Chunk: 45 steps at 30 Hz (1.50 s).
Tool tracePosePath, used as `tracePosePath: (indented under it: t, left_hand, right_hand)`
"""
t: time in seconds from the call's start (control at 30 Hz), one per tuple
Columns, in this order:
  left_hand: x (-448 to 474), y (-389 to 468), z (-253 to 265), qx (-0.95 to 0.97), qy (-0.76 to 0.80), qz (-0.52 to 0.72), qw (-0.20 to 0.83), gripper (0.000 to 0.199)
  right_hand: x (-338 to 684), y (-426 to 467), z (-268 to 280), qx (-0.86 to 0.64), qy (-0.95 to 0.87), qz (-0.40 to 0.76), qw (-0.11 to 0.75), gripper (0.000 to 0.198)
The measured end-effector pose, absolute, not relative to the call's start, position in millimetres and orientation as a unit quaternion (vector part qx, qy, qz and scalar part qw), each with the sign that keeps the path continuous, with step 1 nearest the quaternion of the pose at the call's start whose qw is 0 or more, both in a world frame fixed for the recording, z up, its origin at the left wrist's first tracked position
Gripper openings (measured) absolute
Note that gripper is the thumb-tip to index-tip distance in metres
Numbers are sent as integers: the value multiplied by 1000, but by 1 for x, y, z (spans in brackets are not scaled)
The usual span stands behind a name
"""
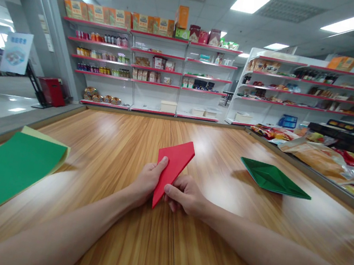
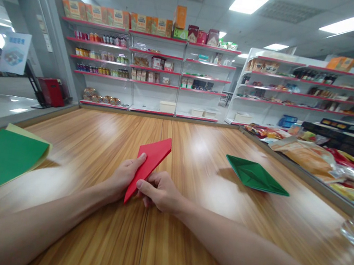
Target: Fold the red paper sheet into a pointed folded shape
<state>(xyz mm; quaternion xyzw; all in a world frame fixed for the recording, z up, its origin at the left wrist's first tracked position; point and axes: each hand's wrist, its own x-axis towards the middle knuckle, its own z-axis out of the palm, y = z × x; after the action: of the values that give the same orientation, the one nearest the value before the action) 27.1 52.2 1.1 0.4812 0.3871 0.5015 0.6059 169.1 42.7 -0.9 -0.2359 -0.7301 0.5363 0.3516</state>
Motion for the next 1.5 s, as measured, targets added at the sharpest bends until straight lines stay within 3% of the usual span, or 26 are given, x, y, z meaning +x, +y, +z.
tracePosePath:
  t: [0.2, 0.37, 0.57, 0.77, 1.03, 1.3, 1.5]
  left_hand:
    - [25, 52, 3, 477, 363, 519, 609, 54]
    - [25, 44, 5, 529, 361, 475, 604, 54]
    - [31, 40, 3, 546, 411, 495, 536, 66]
    - [33, 41, -1, 541, 438, 570, 436, 58]
    - [37, 35, 3, 543, 436, 552, 460, 62]
    - [32, 40, 1, 536, 461, 592, 387, 58]
    - [33, 44, -5, 527, 451, 585, 419, 58]
  right_hand:
    - [167, 42, 4, -263, -699, 572, 340, 41]
    - [168, 50, 3, -265, -643, 597, 399, 39]
    - [168, 48, 3, -256, -708, 588, 296, 43]
    - [164, 45, 4, -316, -712, 530, 336, 38]
    - [170, 52, 1, -253, -741, 580, 227, 45]
    - [162, 43, 6, -339, -732, 503, 311, 41]
    - [168, 47, 4, -262, -732, 578, 248, 39]
